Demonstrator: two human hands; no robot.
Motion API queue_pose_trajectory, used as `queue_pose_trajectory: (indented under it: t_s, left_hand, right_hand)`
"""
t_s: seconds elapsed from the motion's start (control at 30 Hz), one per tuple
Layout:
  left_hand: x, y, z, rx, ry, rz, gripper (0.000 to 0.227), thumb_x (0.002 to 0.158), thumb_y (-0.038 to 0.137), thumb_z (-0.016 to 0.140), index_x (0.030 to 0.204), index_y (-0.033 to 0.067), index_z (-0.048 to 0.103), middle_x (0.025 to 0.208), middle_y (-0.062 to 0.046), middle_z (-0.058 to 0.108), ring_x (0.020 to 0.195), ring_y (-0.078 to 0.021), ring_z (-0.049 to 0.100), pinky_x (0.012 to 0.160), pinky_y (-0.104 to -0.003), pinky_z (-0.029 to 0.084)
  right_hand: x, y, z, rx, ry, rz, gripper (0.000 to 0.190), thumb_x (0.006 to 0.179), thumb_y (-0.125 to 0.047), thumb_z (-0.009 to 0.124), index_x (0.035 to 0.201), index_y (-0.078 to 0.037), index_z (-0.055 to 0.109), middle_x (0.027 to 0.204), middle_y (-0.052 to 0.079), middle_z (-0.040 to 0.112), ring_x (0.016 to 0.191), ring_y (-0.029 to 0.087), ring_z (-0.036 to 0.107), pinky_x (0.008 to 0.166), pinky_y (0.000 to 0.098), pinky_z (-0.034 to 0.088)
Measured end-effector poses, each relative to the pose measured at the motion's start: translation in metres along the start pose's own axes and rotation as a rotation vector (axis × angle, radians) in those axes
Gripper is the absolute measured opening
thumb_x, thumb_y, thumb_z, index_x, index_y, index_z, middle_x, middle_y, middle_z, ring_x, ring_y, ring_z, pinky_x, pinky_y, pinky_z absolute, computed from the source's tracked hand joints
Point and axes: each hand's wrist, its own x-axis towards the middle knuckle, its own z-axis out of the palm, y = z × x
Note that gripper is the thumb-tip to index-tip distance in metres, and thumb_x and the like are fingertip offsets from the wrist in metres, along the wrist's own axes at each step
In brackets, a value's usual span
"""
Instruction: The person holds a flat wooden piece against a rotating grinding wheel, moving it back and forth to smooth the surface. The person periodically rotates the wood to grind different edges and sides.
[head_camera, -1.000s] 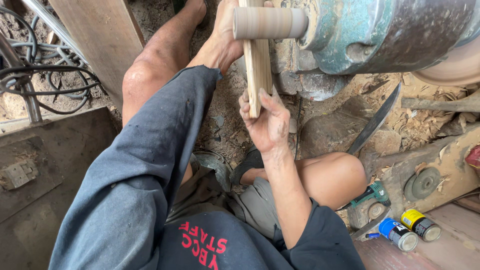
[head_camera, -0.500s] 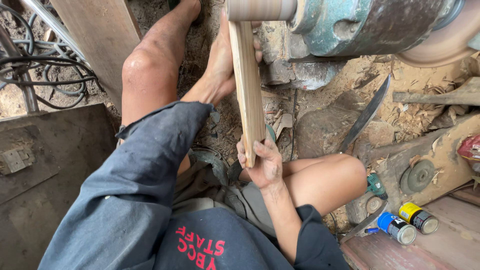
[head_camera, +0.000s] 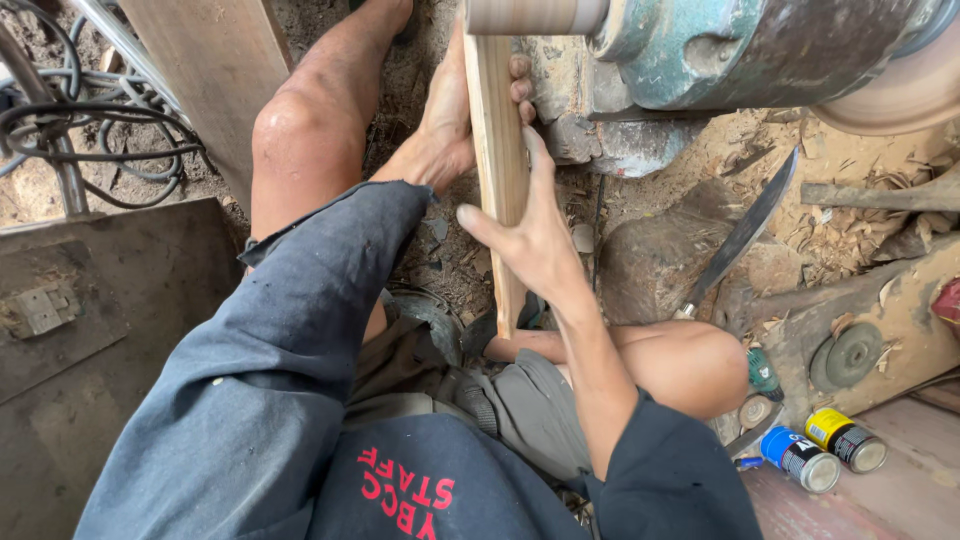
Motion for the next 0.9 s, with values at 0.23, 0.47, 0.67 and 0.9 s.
queue_pose_trajectory:
  t_s: [0.23,0.47,0.67,0.9]
  left_hand:
    - [0.047,0.018,-0.012,0.064,0.052,0.075,0.050,0.100,0.046,0.053,0.109,-0.0026,0.057,0.088,-0.013,0.060,0.071,-0.0204,0.063,0.066,-0.040,0.061]
    - [0.038,0.018,0.000,0.056,0.021,0.082,0.049,0.100,0.047,0.051,0.107,-0.0008,0.059,0.086,-0.012,0.061,0.071,-0.0197,0.064,0.068,-0.040,0.061]
    - [0.000,0.004,0.006,0.176,-0.088,0.077,0.060,0.105,0.060,0.040,0.108,0.0023,0.059,0.091,-0.007,0.061,0.083,-0.0170,0.064,0.082,-0.036,0.062]
    - [-0.031,-0.002,0.018,0.263,-0.011,0.048,0.064,0.101,0.064,0.035,0.110,0.0068,0.063,0.094,-0.003,0.064,0.091,-0.0151,0.066,0.093,-0.036,0.063]
  right_hand:
    - [0.042,-0.023,0.000,0.058,0.081,0.052,0.099,0.082,-0.035,0.071,0.160,0.005,0.024,0.155,0.029,0.047,0.140,0.034,0.055,0.119,0.0422,0.043]
    - [0.034,-0.019,0.001,0.016,0.120,-0.038,0.094,0.085,-0.025,0.072,0.162,0.003,0.026,0.158,0.027,0.046,0.147,0.033,0.051,0.124,0.0417,0.040]
    - [0.001,-0.002,0.004,0.020,0.116,-0.071,0.093,0.085,-0.018,0.074,0.163,0.000,0.026,0.161,0.024,0.045,0.150,0.033,0.049,0.126,0.0419,0.038]
    - [-0.022,0.012,0.003,0.000,0.096,-0.102,0.093,0.086,-0.020,0.074,0.164,-0.001,0.027,0.162,0.022,0.044,0.151,0.033,0.047,0.127,0.0423,0.038]
